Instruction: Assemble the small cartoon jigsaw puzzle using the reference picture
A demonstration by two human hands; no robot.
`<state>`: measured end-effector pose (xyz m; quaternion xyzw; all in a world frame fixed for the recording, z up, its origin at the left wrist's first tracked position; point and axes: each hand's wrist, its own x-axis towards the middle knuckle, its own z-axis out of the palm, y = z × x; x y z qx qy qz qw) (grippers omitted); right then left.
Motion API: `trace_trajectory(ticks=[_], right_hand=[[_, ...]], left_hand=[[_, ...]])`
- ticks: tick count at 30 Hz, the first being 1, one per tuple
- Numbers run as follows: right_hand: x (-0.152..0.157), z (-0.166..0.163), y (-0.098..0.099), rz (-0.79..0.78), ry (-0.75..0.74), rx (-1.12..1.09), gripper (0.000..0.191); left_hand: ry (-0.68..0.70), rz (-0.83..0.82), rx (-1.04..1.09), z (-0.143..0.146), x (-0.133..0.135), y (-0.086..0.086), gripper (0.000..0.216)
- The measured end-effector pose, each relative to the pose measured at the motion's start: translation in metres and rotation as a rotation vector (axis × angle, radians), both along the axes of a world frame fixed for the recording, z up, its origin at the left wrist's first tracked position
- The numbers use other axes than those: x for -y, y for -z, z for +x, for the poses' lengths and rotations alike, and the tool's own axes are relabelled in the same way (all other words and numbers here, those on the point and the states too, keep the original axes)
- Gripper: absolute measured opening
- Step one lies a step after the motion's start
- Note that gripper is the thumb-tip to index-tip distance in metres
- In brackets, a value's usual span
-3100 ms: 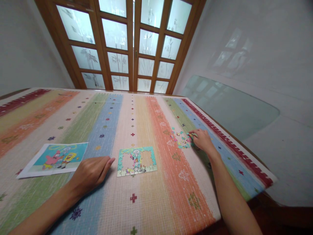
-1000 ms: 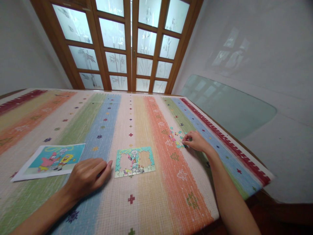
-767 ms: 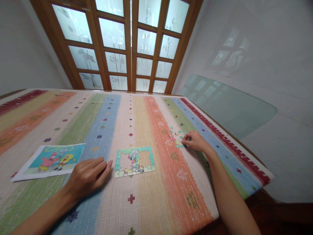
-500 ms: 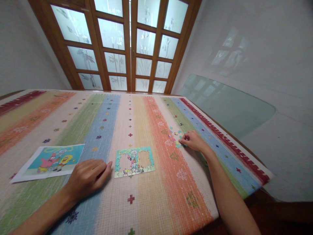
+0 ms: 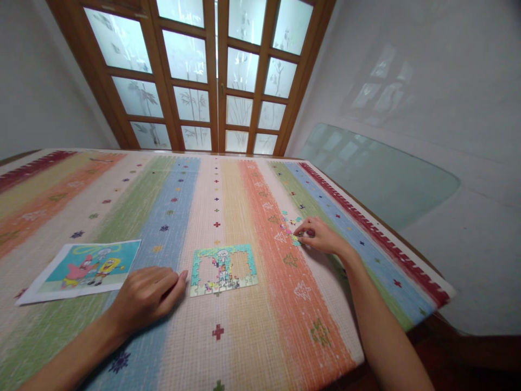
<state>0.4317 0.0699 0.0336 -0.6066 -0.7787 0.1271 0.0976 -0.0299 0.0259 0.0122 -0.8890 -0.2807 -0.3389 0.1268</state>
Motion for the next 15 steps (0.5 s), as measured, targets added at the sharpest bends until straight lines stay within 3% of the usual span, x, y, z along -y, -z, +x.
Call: trace_trajectory(ticks=[15], right_hand=[[-0.0024,0.0001,0.0068,0.020,-0.034,-0.030,0.003]], left_hand=[[0.018,0.025,-0.012,0.0020,-0.0012,-0.0006,0.041]])
